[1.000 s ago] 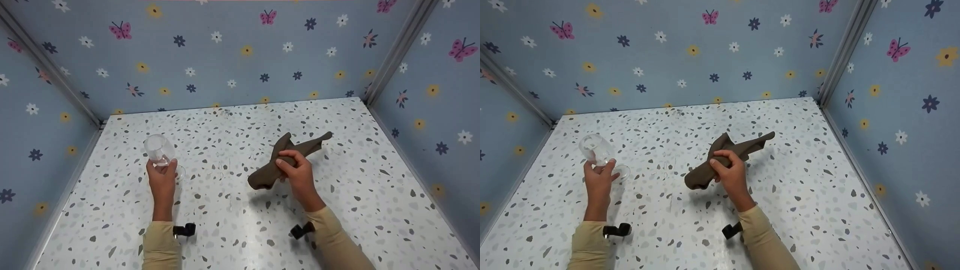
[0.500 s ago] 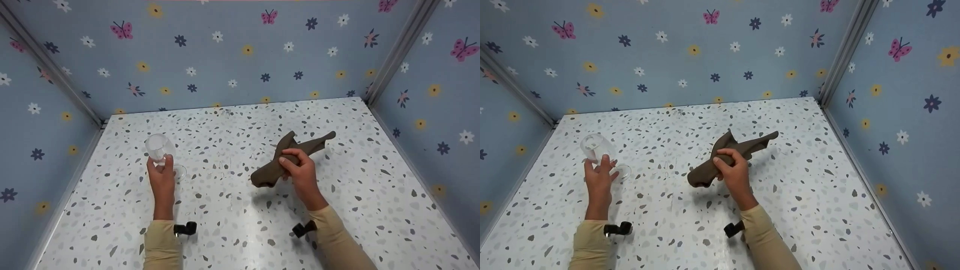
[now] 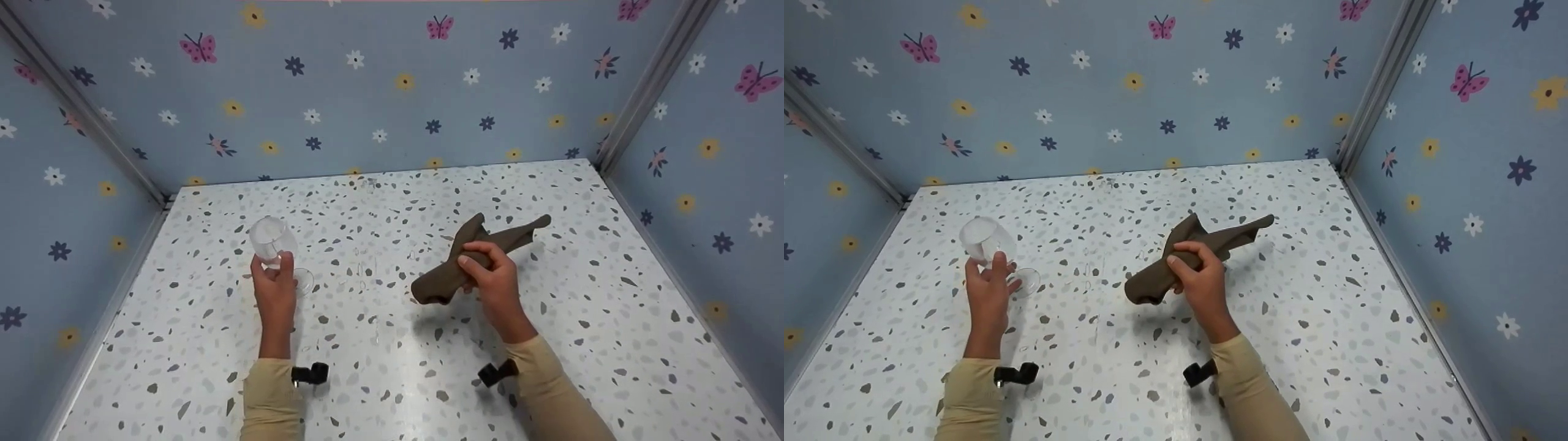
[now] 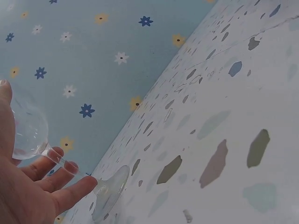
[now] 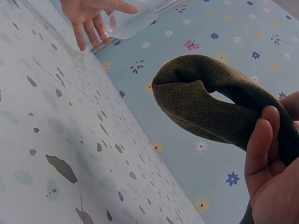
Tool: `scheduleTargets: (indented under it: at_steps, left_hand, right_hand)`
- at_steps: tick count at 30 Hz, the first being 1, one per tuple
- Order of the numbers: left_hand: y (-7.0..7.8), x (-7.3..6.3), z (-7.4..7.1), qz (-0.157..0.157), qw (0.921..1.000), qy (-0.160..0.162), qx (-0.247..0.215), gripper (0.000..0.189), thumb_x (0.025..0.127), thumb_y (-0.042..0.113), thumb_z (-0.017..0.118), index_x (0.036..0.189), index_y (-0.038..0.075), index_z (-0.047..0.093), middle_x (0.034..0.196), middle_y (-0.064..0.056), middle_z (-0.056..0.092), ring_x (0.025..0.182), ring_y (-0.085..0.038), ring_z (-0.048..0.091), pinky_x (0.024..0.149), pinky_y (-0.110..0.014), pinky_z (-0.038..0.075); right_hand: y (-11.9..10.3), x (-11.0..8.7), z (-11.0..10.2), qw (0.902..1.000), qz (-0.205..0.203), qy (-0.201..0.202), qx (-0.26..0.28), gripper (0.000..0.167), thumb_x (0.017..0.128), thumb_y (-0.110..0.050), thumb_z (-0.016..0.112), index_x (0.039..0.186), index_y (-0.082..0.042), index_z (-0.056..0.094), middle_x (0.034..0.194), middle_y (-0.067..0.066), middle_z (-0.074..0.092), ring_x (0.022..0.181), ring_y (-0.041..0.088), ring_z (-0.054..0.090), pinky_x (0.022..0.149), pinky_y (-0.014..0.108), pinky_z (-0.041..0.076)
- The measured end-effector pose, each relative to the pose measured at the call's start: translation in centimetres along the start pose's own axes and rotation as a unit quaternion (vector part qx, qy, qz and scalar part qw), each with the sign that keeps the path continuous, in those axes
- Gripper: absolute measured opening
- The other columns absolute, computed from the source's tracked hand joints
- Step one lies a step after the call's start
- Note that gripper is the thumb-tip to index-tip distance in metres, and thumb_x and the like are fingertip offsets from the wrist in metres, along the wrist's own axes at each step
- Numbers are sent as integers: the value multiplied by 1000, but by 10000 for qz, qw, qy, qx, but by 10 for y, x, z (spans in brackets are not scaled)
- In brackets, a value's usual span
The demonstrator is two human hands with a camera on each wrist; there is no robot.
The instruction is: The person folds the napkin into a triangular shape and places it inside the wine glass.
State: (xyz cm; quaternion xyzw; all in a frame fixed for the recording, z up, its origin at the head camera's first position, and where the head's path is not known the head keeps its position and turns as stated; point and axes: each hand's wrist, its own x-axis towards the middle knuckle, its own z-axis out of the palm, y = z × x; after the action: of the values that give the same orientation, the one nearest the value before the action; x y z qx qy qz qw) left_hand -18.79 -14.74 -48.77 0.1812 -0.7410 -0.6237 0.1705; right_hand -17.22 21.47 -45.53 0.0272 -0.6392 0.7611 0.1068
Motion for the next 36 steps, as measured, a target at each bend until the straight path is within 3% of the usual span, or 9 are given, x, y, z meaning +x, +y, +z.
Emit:
scheduleTargets:
  at_steps: [4,9,13,27,36]
  left_hand:
    - [-1,-3,4,103,9997,-120,-200,86,95,61,57,158,14,21,118,-18,54,108,-34,55,90,-39,45]
    - [-1,-5,9,147,9984,-270,-468,83,96,57,56,158,15,19,139,-14,48,117,-24,52,96,-40,44]
    - [0,-8,11,216,9972,-376,-612,80,98,53,57,157,14,19,148,-13,42,126,-23,48,101,-42,42]
    - [-3,-14,24,364,9941,-694,-745,76,100,49,57,155,11,22,143,-14,46,122,-24,52,98,-45,45]
    - [8,-24,28,230,9928,-897,-757,71,103,39,55,157,11,19,154,-20,36,136,-31,44,102,-52,45]
  right_hand:
    - [-1,1,-1,10000,-15,6,-78,28,90,-10,75,115,-2,67,95,20,61,57,20,58,49,30,51]
    - [-2,0,-2,9999,-128,-8,-22,28,90,-9,75,116,0,67,90,20,62,55,21,57,49,30,50]
    - [-3,1,-2,9998,-174,2,26,29,90,-8,75,116,1,67,87,20,61,53,20,56,47,31,50]
    - [-1,1,-3,9999,-83,64,-66,27,91,-8,75,116,-1,67,93,20,61,55,20,57,48,30,51]
    - [-2,2,-4,9998,-61,58,206,30,90,-8,75,116,2,66,92,20,61,54,20,56,48,29,49]
